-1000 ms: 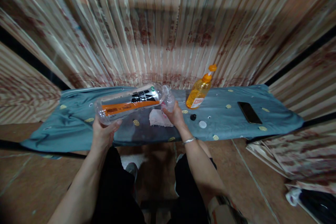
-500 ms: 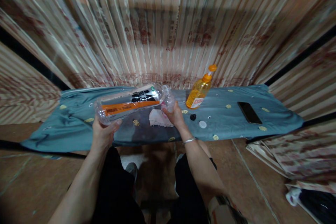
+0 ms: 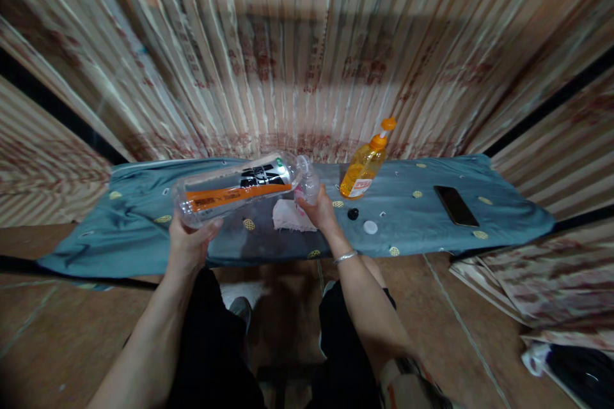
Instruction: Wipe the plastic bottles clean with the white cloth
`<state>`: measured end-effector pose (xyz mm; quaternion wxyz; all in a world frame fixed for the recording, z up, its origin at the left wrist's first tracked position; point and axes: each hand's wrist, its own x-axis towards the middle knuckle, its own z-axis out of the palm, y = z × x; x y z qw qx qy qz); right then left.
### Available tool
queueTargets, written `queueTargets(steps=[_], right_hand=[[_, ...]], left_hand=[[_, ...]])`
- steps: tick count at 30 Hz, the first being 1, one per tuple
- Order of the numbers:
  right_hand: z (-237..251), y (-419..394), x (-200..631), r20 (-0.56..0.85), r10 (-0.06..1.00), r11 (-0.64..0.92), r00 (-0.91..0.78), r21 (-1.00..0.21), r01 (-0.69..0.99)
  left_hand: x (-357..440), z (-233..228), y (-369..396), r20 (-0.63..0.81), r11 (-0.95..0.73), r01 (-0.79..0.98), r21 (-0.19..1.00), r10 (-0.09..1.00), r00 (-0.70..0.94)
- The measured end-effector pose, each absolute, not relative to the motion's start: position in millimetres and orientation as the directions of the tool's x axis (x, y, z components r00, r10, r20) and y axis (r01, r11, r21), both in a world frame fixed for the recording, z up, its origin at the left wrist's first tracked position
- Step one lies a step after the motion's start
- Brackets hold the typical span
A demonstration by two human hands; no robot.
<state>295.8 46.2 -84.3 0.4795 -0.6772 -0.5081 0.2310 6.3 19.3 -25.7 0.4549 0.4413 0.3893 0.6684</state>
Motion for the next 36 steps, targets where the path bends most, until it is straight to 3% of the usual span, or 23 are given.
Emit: queueTargets(steps=[36], right_hand=[[-80.2, 43.4, 291.0, 0.169, 0.898, -0.063, 0.407, -0.865, 0.498]], left_hand=[[4.5, -29.6, 19.3, 0.26, -0.309, -0.251, 0.917, 0.943, -0.211]])
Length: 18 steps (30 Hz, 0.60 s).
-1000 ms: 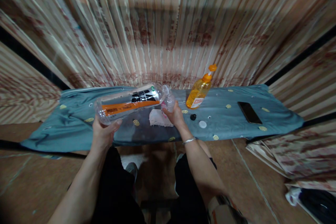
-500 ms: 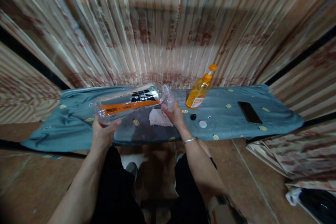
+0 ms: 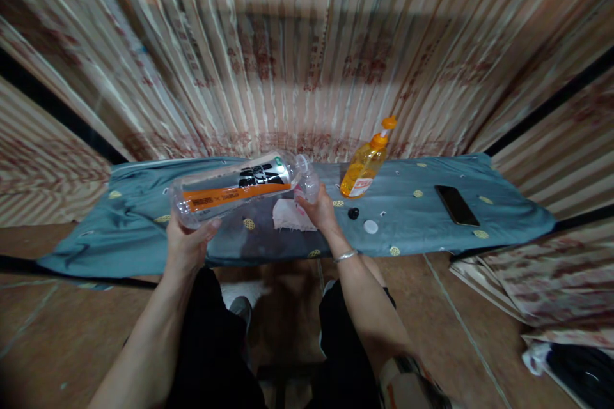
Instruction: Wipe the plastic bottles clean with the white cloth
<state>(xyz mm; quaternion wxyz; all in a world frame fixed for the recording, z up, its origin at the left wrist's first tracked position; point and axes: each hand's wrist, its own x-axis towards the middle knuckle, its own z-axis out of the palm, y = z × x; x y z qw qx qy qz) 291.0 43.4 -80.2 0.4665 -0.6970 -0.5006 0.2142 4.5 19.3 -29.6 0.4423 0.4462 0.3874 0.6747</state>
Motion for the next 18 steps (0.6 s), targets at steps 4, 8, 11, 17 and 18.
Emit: queueTargets(steps=[4, 8, 11, 17, 18], right_hand=[[-79.4, 43.4, 289.4, 0.196, 0.894, -0.041, 0.403, -0.86, 0.509], [-82.3, 44.9, 288.0, 0.209, 0.891, -0.025, 0.402, -0.863, 0.505], [-86.6, 47.6, 287.9, 0.229, 0.886, 0.003, 0.402, -0.872, 0.489], [-93.6, 53.5, 289.0, 0.262, 0.881, 0.037, 0.393, -0.868, 0.496], [-94.1, 54.1, 288.9, 0.256, 0.884, 0.029, 0.391, -0.866, 0.5]], left_hand=[[3.8, -27.5, 18.5, 0.268, -0.315, -0.234, 0.92, 0.94, -0.21], [3.1, -27.3, 18.4, 0.25, -0.302, -0.255, 0.918, 0.944, -0.217], [2.6, -29.4, 19.0, 0.257, -0.305, -0.245, 0.92, 0.944, -0.207], [0.5, -32.0, 19.5, 0.283, -0.323, -0.207, 0.924, 0.938, -0.202], [0.0, -31.6, 19.4, 0.274, -0.314, -0.212, 0.925, 0.941, -0.197]])
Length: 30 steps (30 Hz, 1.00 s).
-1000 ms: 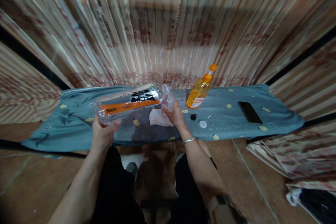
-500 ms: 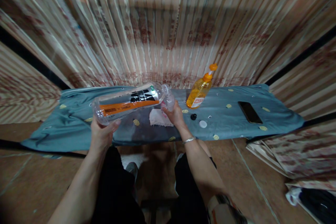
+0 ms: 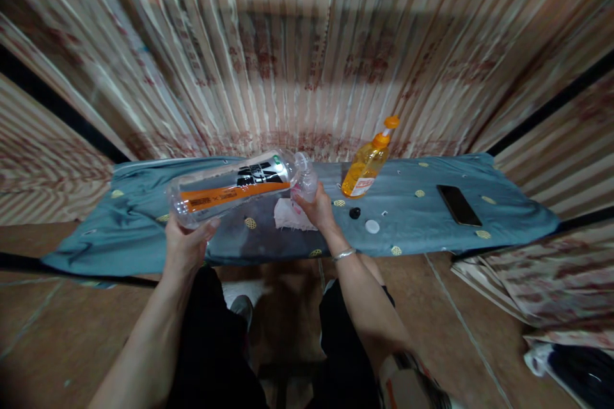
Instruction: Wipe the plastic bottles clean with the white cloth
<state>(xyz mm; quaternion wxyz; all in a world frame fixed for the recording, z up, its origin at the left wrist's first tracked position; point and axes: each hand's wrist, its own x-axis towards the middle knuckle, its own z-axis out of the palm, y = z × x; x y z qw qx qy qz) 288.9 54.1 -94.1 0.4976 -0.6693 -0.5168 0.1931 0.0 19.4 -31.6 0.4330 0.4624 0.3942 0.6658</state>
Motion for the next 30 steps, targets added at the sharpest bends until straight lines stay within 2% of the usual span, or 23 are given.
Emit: queueTargets(steps=[16, 23, 30], right_hand=[[-87.8, 51.1, 282.5, 0.21, 0.903, -0.012, 0.374, -0.859, 0.513], [-85.2, 49.5, 279.9, 0.226, 0.904, 0.013, 0.364, -0.863, 0.505], [-81.4, 48.1, 278.1, 0.203, 0.902, -0.025, 0.381, -0.857, 0.515]], left_hand=[[-0.1, -23.9, 15.8, 0.178, -0.245, -0.259, 0.934, 0.949, -0.26], [0.0, -23.7, 15.6, 0.167, -0.232, -0.238, 0.943, 0.95, -0.264], [0.0, -21.6, 15.8, 0.171, -0.238, -0.244, 0.94, 0.949, -0.266]])
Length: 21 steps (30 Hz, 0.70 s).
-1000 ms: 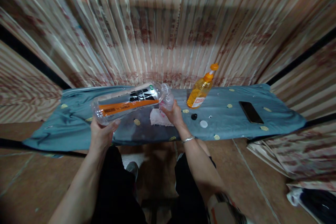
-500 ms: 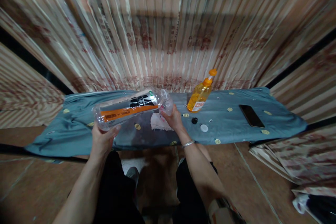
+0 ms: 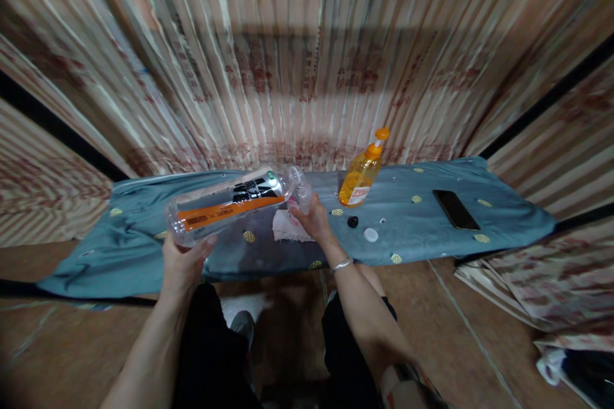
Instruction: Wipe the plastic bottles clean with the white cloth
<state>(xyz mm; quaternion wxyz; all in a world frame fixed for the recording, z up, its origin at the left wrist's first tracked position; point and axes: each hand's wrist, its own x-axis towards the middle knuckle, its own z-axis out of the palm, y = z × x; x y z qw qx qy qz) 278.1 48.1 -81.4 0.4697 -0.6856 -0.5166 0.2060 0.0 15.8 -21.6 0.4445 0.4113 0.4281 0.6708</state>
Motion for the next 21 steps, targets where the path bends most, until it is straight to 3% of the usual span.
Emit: queueTargets(steps=[21], right_hand=[[-80.2, 49.8, 279.7, 0.201, 0.911, -0.027, 0.36, -0.842, 0.539]], left_hand=[[-1.7, -26.7, 17.9, 0.231, -0.284, -0.197, 0.938, 0.939, -0.255]])
